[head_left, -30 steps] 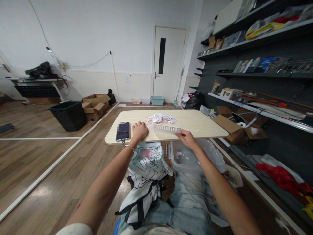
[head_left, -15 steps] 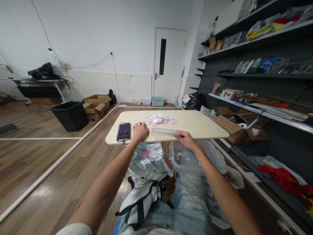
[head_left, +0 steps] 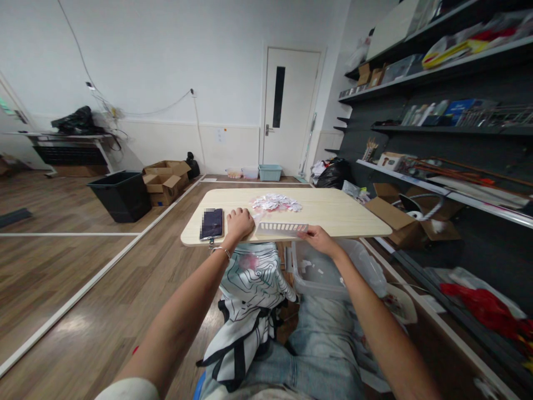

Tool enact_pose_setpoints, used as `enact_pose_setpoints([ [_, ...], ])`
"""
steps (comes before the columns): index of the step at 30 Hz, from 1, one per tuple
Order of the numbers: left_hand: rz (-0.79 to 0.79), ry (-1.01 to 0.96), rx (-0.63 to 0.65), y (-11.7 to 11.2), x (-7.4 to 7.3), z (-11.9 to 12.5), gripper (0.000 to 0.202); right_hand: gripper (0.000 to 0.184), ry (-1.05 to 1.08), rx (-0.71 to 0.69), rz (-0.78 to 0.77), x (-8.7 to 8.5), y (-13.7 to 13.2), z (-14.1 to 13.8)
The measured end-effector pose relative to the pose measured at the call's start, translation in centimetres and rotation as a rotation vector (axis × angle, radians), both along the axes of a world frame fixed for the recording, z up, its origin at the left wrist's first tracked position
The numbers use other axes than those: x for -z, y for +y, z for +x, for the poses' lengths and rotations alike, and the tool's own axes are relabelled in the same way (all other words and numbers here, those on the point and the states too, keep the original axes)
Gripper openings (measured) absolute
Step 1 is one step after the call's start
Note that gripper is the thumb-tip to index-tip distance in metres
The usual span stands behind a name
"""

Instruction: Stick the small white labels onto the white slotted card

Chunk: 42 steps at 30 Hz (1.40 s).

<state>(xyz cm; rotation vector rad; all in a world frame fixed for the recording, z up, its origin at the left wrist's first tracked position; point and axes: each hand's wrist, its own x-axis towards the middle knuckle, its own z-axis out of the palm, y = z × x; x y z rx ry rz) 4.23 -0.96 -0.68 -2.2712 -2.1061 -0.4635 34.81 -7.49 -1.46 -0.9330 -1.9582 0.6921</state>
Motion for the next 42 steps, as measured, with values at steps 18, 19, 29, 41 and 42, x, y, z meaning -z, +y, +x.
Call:
enact_pose_setpoints([
  [18, 0.013, -0.009, -0.011, 0.2, 0.3, 0.0, 0.046, 0.03, -0.021, -0.072, 0.058, -0.4, -0.7, -0.4],
  [19, 0.015, -0.009, -0.011, 0.2, 0.3, 0.0, 0.046, 0.03, -0.019, -0.062, 0.061, -0.4, -0.7, -0.5],
  [29, 0.016, 0.011, -0.007, 0.0, 0.0, -0.1, 0.047, 0.035, 0.01, -0.111, 0.1, -0.4, -0.5, -1.8],
  [41, 0.015, -0.001, -0.001, 0.1, 0.2, -0.1, 0.047, 0.033, -0.006, -0.041, 0.105, -1.1, -1.0, -0.5],
  [42, 0.014, -0.003, 0.0, 0.1, 0.1, -0.1, 0.047, 0.033, 0.002, -0.028, 0.111, -1.1, -1.1, -0.5],
])
